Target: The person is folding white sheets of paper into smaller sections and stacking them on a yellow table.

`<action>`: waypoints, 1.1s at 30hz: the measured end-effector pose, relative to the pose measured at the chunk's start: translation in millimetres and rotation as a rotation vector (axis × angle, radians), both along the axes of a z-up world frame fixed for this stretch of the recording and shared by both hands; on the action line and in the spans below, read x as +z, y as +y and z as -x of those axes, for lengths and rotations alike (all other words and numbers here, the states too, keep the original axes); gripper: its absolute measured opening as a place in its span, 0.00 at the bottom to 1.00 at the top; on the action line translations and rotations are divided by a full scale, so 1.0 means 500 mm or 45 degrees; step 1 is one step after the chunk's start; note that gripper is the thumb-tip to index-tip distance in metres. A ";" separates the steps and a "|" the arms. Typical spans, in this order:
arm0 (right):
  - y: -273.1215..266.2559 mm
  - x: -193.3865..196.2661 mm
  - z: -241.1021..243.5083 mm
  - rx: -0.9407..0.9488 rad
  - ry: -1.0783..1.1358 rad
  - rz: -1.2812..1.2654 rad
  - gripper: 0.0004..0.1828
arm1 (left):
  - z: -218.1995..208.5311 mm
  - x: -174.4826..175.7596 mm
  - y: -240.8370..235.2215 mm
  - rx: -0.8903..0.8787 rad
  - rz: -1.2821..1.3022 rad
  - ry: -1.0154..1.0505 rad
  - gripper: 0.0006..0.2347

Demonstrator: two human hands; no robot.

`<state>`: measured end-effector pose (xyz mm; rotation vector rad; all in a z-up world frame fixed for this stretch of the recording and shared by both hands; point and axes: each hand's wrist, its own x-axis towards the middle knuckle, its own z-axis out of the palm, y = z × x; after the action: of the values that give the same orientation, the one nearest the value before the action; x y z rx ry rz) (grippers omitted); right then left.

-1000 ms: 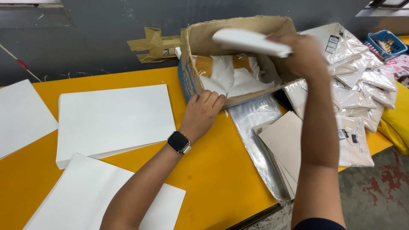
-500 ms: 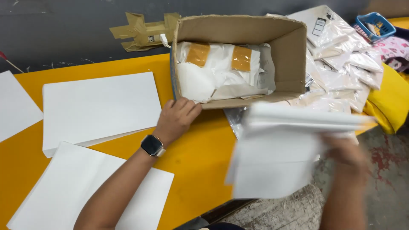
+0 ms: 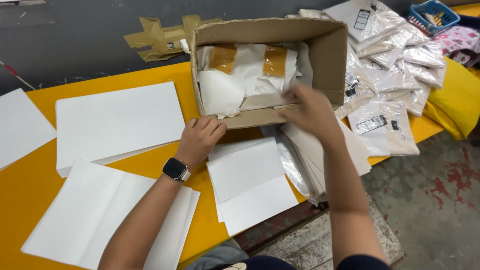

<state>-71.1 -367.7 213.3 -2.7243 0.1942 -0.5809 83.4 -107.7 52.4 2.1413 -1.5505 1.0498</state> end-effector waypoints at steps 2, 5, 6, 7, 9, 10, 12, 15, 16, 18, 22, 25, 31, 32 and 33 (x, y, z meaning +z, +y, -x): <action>-0.052 -0.012 -0.168 0.002 0.396 0.319 0.56 | 0.008 -0.001 0.007 -0.023 -0.029 -0.039 0.03; -0.104 -0.048 -0.367 0.005 0.592 0.258 0.69 | 0.045 0.060 0.021 -0.040 0.064 -0.126 0.07; -0.115 -0.079 -0.389 0.017 0.577 0.268 0.69 | 0.044 0.042 0.017 -0.025 0.070 -0.139 0.07; -0.128 -0.110 -0.412 -0.069 0.550 0.394 0.66 | 0.041 0.024 0.011 0.021 0.044 -0.129 0.03; -0.136 -0.147 -0.439 -0.145 0.512 0.529 0.65 | 0.035 0.008 0.005 0.082 0.027 -0.122 0.03; -0.133 -0.152 -0.442 -0.153 0.487 0.644 0.58 | 0.033 0.010 0.003 0.064 0.028 -0.096 0.03; -0.147 -0.177 -0.441 -0.155 0.466 0.753 0.52 | 0.032 0.010 0.005 0.048 0.023 -0.062 0.03; -0.190 -0.177 -0.407 0.107 0.361 0.756 0.19 | 0.028 0.007 -0.001 0.080 0.020 -0.082 0.03; -0.189 -0.148 -0.381 0.154 0.298 0.852 0.22 | 0.024 0.004 -0.005 0.110 0.030 -0.081 0.03; -0.217 -0.052 -0.322 0.188 0.227 0.950 0.25 | 0.002 0.016 -0.013 0.131 0.043 -0.090 0.04; -0.413 0.103 -0.179 0.201 -0.373 0.735 0.18 | -0.035 0.046 -0.030 0.117 0.167 -0.075 0.03; -0.571 0.134 -0.034 0.163 -0.452 0.593 0.15 | -0.067 0.073 -0.040 0.099 0.154 -0.018 0.03; -0.546 0.122 0.039 0.114 -0.677 0.246 0.08 | -0.084 0.153 -0.036 0.160 0.081 0.317 0.14; -0.518 0.110 0.033 0.107 -0.728 0.151 0.07 | -0.082 0.163 -0.032 0.151 0.087 0.516 0.24; -0.441 0.072 -0.001 0.140 -0.721 0.136 0.07 | -0.060 0.149 -0.026 0.187 0.089 0.524 0.24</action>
<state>-70.6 -588.1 249.2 -2.5209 -0.1323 -1.3207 113.6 -120.7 126.7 2.2692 -1.1657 0.6348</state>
